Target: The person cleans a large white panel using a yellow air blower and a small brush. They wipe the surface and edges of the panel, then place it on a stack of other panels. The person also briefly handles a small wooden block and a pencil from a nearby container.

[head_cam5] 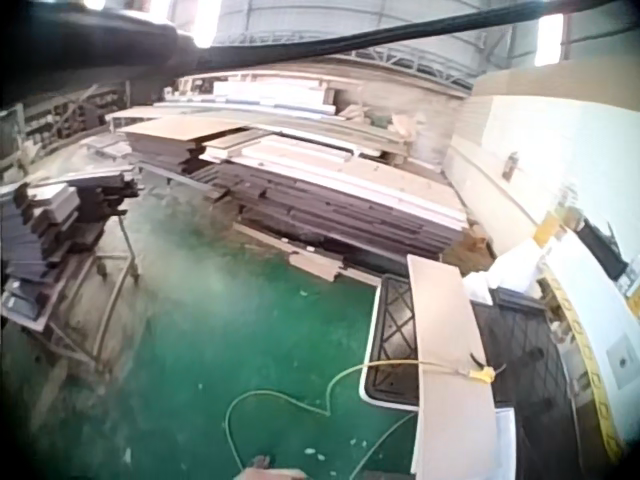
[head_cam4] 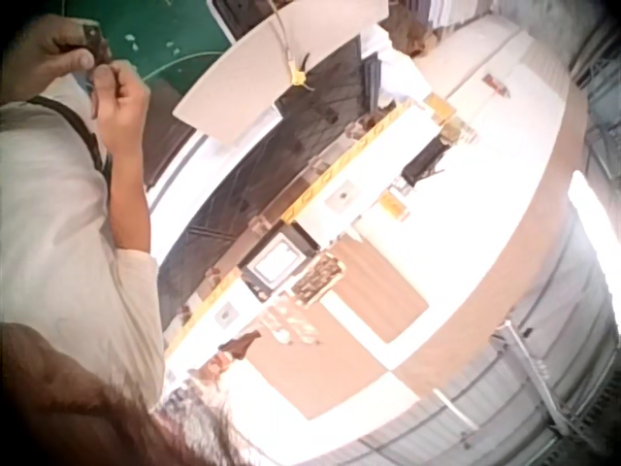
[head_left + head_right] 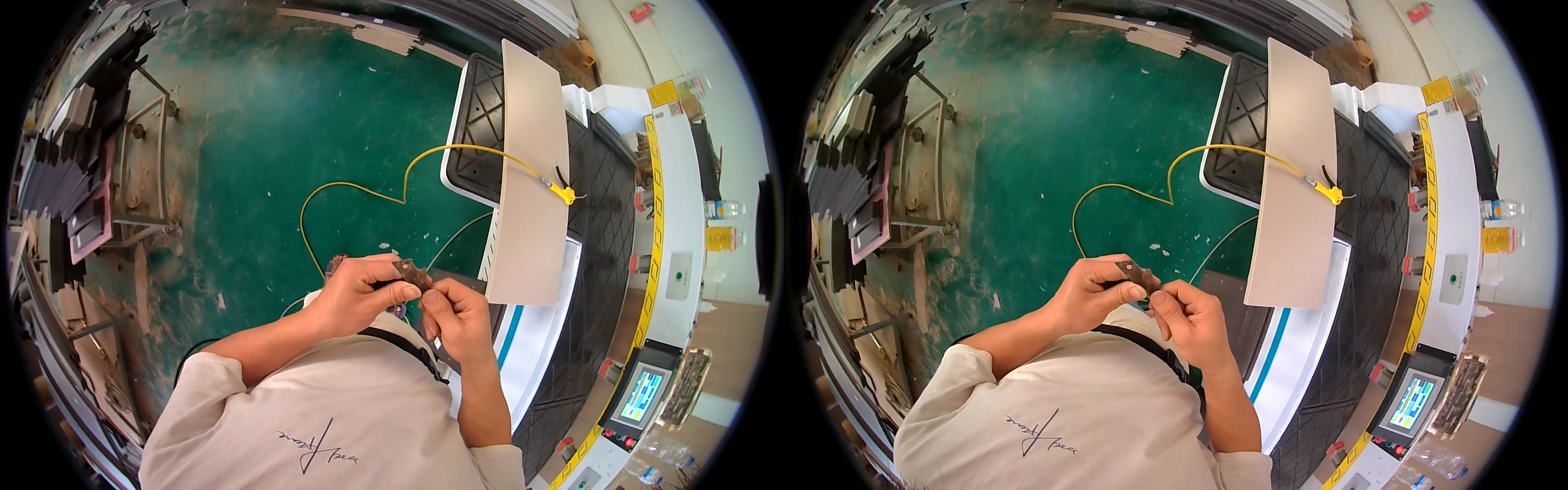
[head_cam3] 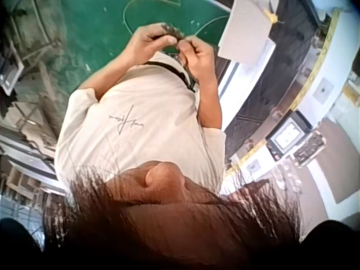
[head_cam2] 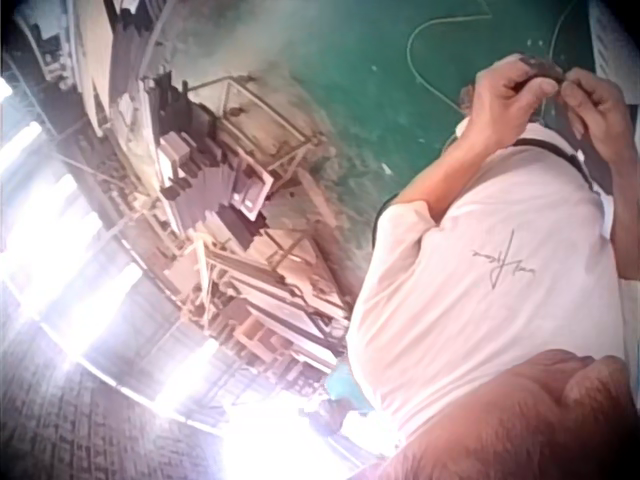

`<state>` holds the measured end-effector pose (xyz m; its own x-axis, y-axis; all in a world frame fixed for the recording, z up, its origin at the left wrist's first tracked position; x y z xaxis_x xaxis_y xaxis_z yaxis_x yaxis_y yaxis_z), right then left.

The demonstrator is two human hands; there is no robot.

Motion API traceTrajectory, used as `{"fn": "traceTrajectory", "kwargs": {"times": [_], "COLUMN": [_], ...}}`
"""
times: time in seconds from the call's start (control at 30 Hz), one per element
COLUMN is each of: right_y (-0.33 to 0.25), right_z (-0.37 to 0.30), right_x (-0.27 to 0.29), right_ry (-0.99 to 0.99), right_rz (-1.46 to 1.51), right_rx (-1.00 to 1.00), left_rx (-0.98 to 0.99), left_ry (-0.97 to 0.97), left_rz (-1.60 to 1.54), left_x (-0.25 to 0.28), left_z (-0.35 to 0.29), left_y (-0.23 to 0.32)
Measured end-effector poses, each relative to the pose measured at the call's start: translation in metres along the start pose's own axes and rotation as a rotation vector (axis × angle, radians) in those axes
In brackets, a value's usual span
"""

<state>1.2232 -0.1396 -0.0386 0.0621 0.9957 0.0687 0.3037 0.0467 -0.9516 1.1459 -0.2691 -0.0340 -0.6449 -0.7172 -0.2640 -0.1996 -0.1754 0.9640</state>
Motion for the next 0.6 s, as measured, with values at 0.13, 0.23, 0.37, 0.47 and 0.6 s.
{"fn": "traceTrajectory", "kwargs": {"times": [0.13,0.23,0.37,0.47,0.6], "right_y": [-0.003,-0.004,0.000,0.013,0.016], "right_z": [0.004,0.004,0.005,0.003,-0.002], "right_x": [-0.005,-0.005,-0.005,-0.006,-0.004], "right_ry": [0.029,0.051,-0.010,-0.111,-0.090], "right_rz": [0.012,0.005,0.070,0.085,0.102], "right_rx": [0.009,0.056,0.011,-0.079,-0.075], "left_rx": [0.028,0.052,0.042,-0.023,-0.030], "left_ry": [0.024,0.000,-0.042,-0.093,-0.117], "left_rz": [0.024,0.037,0.038,-0.001,0.062], "left_x": [0.011,0.011,0.001,-0.006,-0.010], "left_z": [-0.001,-0.001,0.003,-0.002,-0.007], "left_y": [-0.008,-0.009,-0.001,-0.002,-0.001]}}
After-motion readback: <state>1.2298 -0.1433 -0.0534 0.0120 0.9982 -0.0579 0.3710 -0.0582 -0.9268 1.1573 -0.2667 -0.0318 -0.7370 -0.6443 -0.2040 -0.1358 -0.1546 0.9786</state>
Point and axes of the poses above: each hand's wrist, its own z-axis towards the middle knuckle, its own x-axis out of the back of the hand, y = z × x, the point moved 9 cm from there along z, towards the middle knuckle, and after that the axes turned 8 degrees about -z, right-handed, at the moved point
